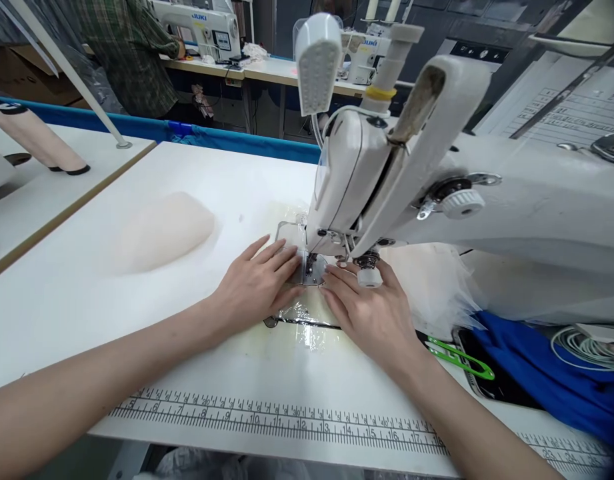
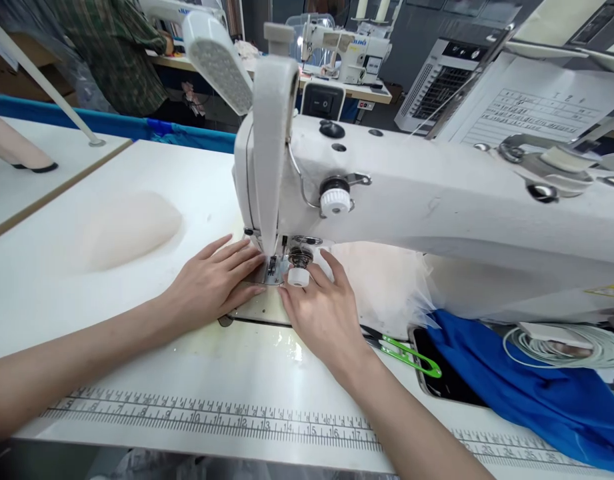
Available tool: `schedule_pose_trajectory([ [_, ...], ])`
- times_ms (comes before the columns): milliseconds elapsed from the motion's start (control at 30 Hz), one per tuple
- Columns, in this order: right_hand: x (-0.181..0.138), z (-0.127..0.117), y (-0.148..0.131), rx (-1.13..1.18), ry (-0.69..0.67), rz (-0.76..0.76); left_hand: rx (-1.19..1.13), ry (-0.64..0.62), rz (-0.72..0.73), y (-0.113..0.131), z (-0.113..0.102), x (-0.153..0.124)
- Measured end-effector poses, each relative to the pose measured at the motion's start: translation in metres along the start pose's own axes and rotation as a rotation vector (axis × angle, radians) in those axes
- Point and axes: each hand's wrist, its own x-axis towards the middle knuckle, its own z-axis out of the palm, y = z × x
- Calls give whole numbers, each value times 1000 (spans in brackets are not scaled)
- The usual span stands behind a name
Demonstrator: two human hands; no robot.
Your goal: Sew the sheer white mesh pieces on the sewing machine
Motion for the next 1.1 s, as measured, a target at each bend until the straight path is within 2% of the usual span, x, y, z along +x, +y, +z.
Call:
schedule_pose_trajectory([
  [67, 0, -1, -2, 18, 6, -4, 32, -14, -29, 4, -6, -2],
  [133, -1, -1, -6, 94, -24, -21, 8, -17, 27, 13, -13, -6],
  [200, -1, 0, -12, 232, -94, -75, -76, 17, 242, 23, -20, -12],
  [267, 0, -1, -16, 379, -134, -160, -152, 125, 487, 30, -27, -17],
  [300, 0, -2, -17, 444, -128, -191, -165, 185, 537, 31, -29, -18],
  [333, 0, -4, -17, 504, -114, -210, -154, 229, 502, 30, -31, -18],
  [400, 0, -8, -14, 605, -96, -198, -80, 201, 219, 23, -33, -16],
  [467, 0, -14, -8, 678, -121, -161, 16, 26, -93, 13, -32, -13],
  [533, -1, -18, -2, 710, -163, -137, 44, -132, -223, 6, -29, -11],
  [600, -1, -19, 2, 699, -211, -129, 5, -198, -213, 3, -25, -10],
  [667, -2, -19, 2, 665, -210, -89, -49, -196, -198, 4, -23, -11],
  [733, -1, -19, -3, 664, -142, 40, -128, -166, -219, 8, -22, -11],
  [800, 1, -19, -9, 738, -117, 232, -240, -111, -238, 11, -24, -12],
  [967, 8, -21, -19, 1140, -427, 668, -485, 34, -181, 14, -30, -11],
  [1033, 9, -20, -18, 1241, -470, 754, -569, 24, -182, 13, -32, -10],
  [1100, 10, -18, -18, 1256, -416, 789, -641, -21, -224, 12, -33, -9],
])
